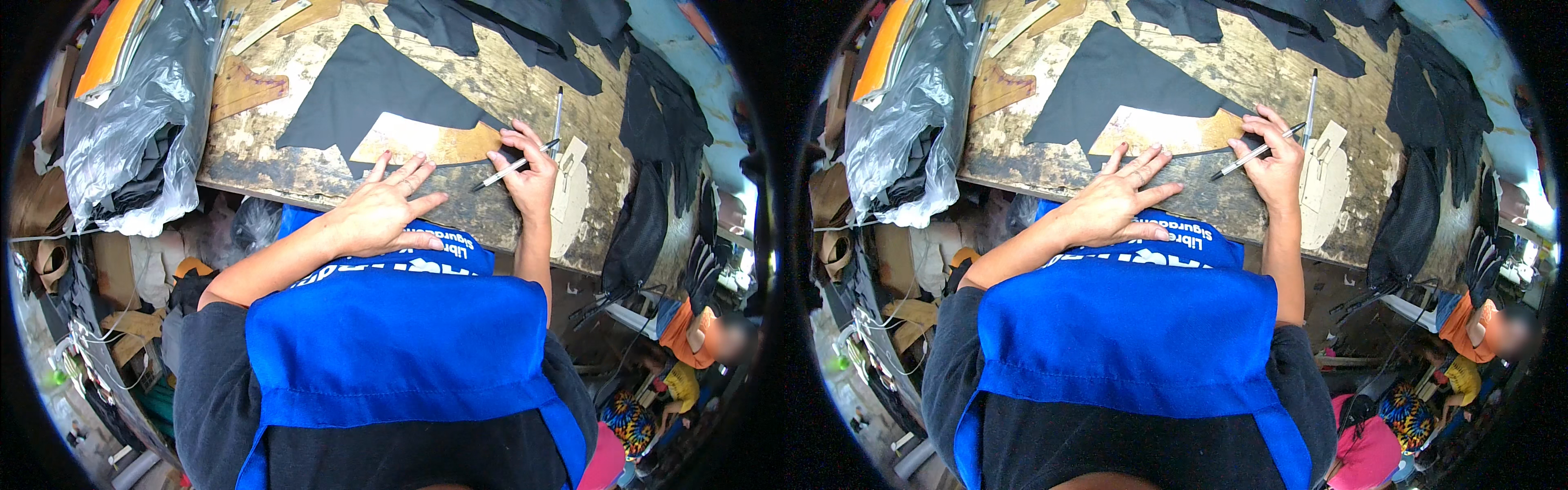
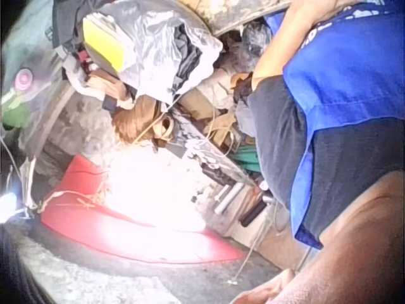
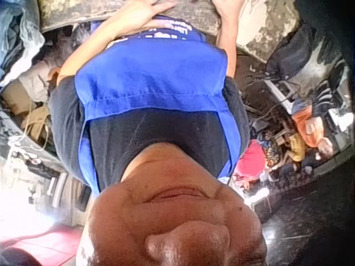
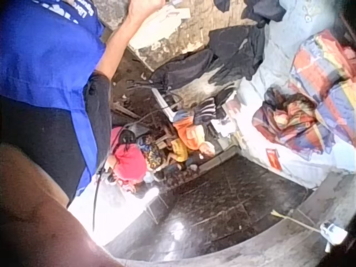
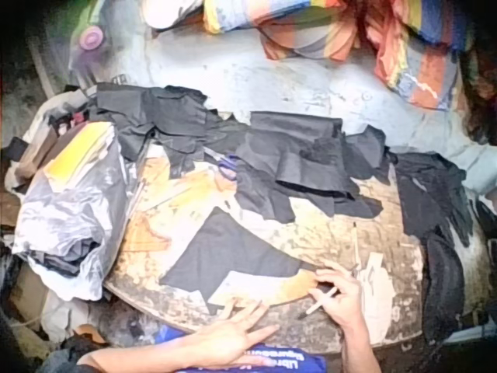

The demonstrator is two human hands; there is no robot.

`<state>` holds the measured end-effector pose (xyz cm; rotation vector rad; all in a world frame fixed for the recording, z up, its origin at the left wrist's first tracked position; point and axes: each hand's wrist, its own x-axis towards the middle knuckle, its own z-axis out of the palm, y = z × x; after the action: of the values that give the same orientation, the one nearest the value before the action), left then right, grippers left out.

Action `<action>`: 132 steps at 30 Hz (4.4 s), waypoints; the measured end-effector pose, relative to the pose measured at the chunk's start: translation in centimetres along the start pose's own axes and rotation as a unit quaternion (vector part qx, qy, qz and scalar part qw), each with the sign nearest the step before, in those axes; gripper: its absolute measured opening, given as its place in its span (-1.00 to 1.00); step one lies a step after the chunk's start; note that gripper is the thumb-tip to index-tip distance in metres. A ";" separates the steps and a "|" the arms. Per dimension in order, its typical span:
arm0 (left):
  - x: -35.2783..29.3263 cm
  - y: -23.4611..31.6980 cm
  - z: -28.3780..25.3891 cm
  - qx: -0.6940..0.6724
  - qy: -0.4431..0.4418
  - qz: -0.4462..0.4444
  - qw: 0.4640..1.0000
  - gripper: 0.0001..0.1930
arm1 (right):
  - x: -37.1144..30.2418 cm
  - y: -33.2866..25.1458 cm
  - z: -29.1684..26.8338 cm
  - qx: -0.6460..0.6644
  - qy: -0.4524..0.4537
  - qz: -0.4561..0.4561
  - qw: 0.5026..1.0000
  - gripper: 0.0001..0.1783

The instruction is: The person places cardboard templates on black fabric and traces their outlines with a pen. They reposition the templates multiple times to mark several sections on the fabric.

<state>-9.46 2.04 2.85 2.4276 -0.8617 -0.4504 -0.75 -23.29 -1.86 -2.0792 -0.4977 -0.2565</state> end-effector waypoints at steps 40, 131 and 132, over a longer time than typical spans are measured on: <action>3.7 -3.1 2.1 -0.008 0.323 0.024 0.946 -0.80 | -0.2 1.3 -0.5 -0.003 0.044 0.041 0.998 -0.64; 6.5 -1.2 -5.7 -0.047 -0.089 -0.104 0.990 -0.45 | 1.5 -2.1 -0.2 -0.120 0.054 0.106 0.986 -0.92; 6.6 -2.0 -6.0 -0.087 -0.079 -0.070 0.991 -0.45 | 1.3 -3.0 -0.2 -0.170 0.035 0.050 0.984 -0.93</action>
<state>-0.83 1.19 5.70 2.3224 -0.6856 -0.7473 -0.87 -21.76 1.01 -2.4096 -0.3210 -0.3764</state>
